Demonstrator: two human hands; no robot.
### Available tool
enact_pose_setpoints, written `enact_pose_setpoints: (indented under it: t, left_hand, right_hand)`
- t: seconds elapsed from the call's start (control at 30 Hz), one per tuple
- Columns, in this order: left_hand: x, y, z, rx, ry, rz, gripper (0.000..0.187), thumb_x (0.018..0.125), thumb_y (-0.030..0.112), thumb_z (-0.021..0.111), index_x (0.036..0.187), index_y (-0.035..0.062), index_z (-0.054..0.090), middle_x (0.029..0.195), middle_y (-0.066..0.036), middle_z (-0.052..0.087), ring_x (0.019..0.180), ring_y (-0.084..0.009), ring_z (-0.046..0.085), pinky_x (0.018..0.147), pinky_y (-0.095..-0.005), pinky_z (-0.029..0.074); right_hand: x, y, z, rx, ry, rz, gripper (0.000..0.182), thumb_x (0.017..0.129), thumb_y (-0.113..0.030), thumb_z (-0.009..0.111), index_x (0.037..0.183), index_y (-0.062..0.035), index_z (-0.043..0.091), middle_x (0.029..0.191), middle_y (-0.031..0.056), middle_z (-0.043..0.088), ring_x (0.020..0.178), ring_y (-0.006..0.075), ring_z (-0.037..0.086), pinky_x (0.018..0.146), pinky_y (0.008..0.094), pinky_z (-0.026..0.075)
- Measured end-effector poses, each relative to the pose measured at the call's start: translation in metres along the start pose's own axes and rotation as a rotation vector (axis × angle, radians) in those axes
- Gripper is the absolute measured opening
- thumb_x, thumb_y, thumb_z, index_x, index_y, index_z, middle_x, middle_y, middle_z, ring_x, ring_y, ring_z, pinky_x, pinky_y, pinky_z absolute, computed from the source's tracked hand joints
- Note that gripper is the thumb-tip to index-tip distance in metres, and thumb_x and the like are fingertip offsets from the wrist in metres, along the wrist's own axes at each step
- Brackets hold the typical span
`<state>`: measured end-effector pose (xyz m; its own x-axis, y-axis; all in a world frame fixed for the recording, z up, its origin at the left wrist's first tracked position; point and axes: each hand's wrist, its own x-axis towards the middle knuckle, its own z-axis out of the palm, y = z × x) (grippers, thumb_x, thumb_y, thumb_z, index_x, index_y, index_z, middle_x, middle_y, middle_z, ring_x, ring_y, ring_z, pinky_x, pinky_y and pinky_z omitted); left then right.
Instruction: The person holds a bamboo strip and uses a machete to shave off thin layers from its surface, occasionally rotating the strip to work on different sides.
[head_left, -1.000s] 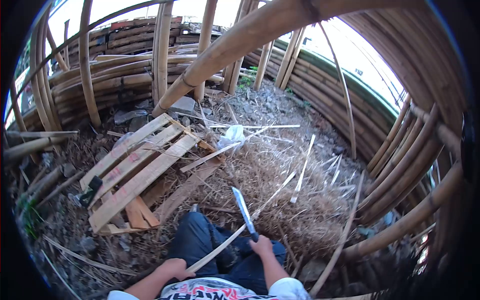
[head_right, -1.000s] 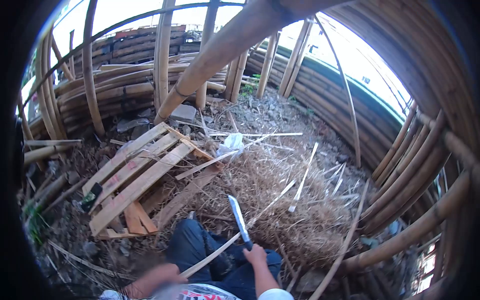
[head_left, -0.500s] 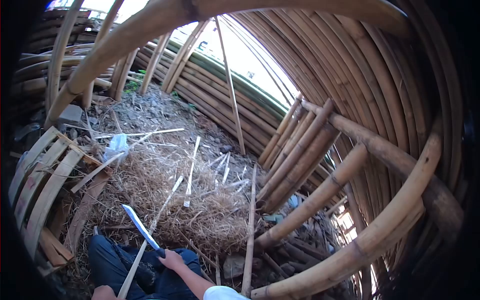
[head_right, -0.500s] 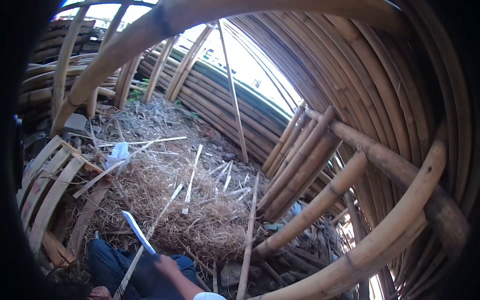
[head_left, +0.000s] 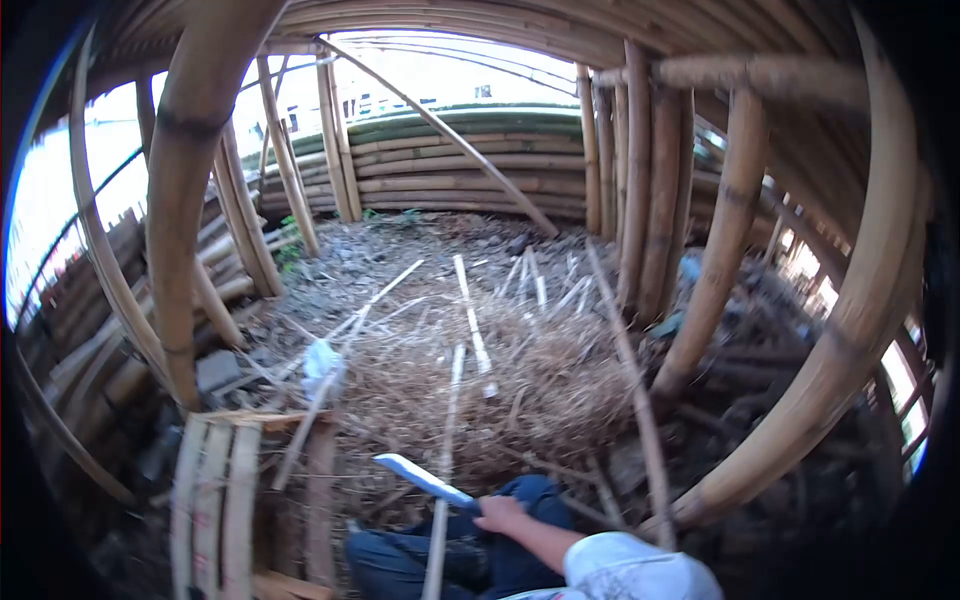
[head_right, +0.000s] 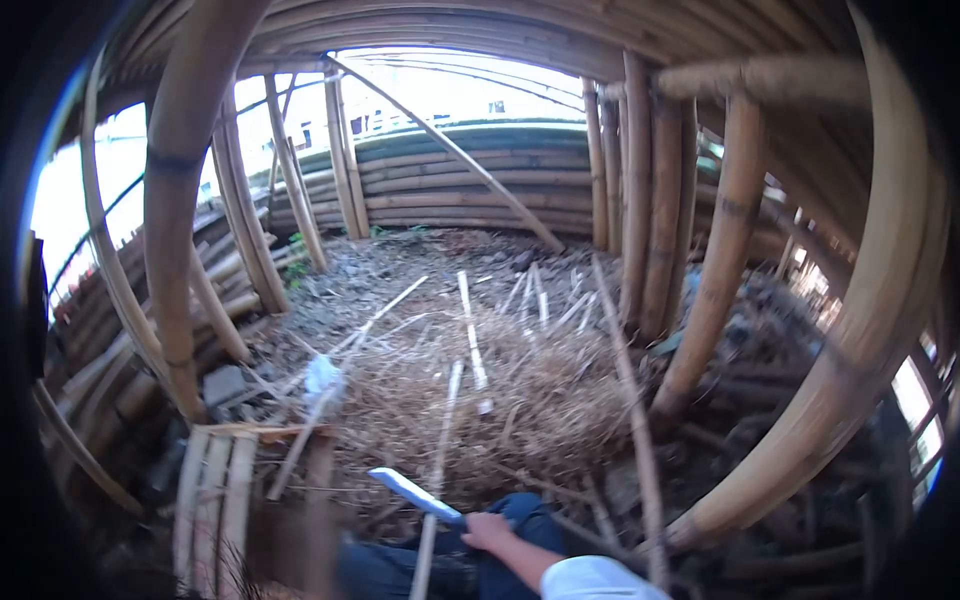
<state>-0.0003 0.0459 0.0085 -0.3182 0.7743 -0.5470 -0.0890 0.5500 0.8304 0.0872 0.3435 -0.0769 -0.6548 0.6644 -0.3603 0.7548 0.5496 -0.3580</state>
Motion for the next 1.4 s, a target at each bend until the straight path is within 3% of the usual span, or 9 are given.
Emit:
enact_pose_setpoints:
  t: [0.3,0.53,0.93,1.2,1.33,1.4]
  left_hand:
    - [-0.015,-0.018,-0.011,-0.141,0.026,-0.131,0.045,0.078,0.047,0.074,0.077,0.0024,0.068,0.077,-0.016,0.064,0.077,-0.0289,0.063,0.068,-0.0396,0.050]
    - [-0.018,-0.024,-0.012,-0.305,0.060,-0.175,0.043,0.079,0.045,0.073,0.076,0.0033,0.066,0.075,-0.013,0.063,0.074,-0.0261,0.063,0.066,-0.0380,0.049]
    - [-0.019,-0.030,-0.023,-0.628,0.015,-0.286,0.040,0.083,0.043,0.072,0.073,0.0049,0.064,0.070,-0.008,0.062,0.069,-0.0212,0.061,0.063,-0.0353,0.048]
    - [-0.008,-0.032,-0.010,-0.735,-0.100,-0.413,0.039,0.085,0.042,0.071,0.072,0.0060,0.063,0.067,-0.005,0.060,0.065,-0.0179,0.060,0.060,-0.0334,0.048]
    - [-0.004,-0.037,-0.002,-0.731,-0.121,-0.457,0.039,0.086,0.041,0.071,0.071,0.0066,0.062,0.065,-0.003,0.060,0.063,-0.0162,0.060,0.059,-0.0325,0.047]
    - [-0.001,-0.041,0.002,-0.664,-0.104,-0.469,0.039,0.087,0.041,0.071,0.071,0.0068,0.062,0.064,-0.002,0.060,0.062,-0.0154,0.060,0.059,-0.0321,0.047]
  right_hand:
    - [0.008,0.004,0.011,-0.066,0.035,0.031,0.047,0.079,-0.047,0.067,0.103,-0.0070,0.067,0.098,0.0135,0.071,0.094,0.0304,0.069,0.083,0.0432,0.054]
    - [0.010,0.003,0.007,-0.063,0.024,0.049,0.058,0.075,-0.051,0.069,0.107,-0.0033,0.065,0.099,0.0166,0.071,0.095,0.0322,0.069,0.086,0.0424,0.054]
    - [-0.012,0.006,-0.006,0.123,0.173,0.002,0.049,0.070,-0.048,0.074,0.092,-0.0054,0.069,0.092,0.0204,0.070,0.091,0.0379,0.068,0.085,0.0455,0.054]
    - [-0.073,0.003,-0.019,0.138,-0.152,-0.284,0.060,0.070,-0.064,0.070,0.090,-0.0081,0.073,0.085,0.0204,0.070,0.086,0.0373,0.068,0.083,0.0433,0.054]
    - [-0.098,-0.018,-0.022,0.025,-0.439,-0.335,0.066,0.072,-0.075,0.060,0.098,-0.0167,0.075,0.094,0.0162,0.072,0.093,0.0348,0.068,0.088,0.0423,0.053]
    - [-0.099,-0.020,-0.020,-0.040,-0.438,-0.340,0.060,0.074,-0.071,0.060,0.098,-0.0176,0.074,0.096,0.0151,0.072,0.095,0.0350,0.068,0.087,0.0439,0.053]
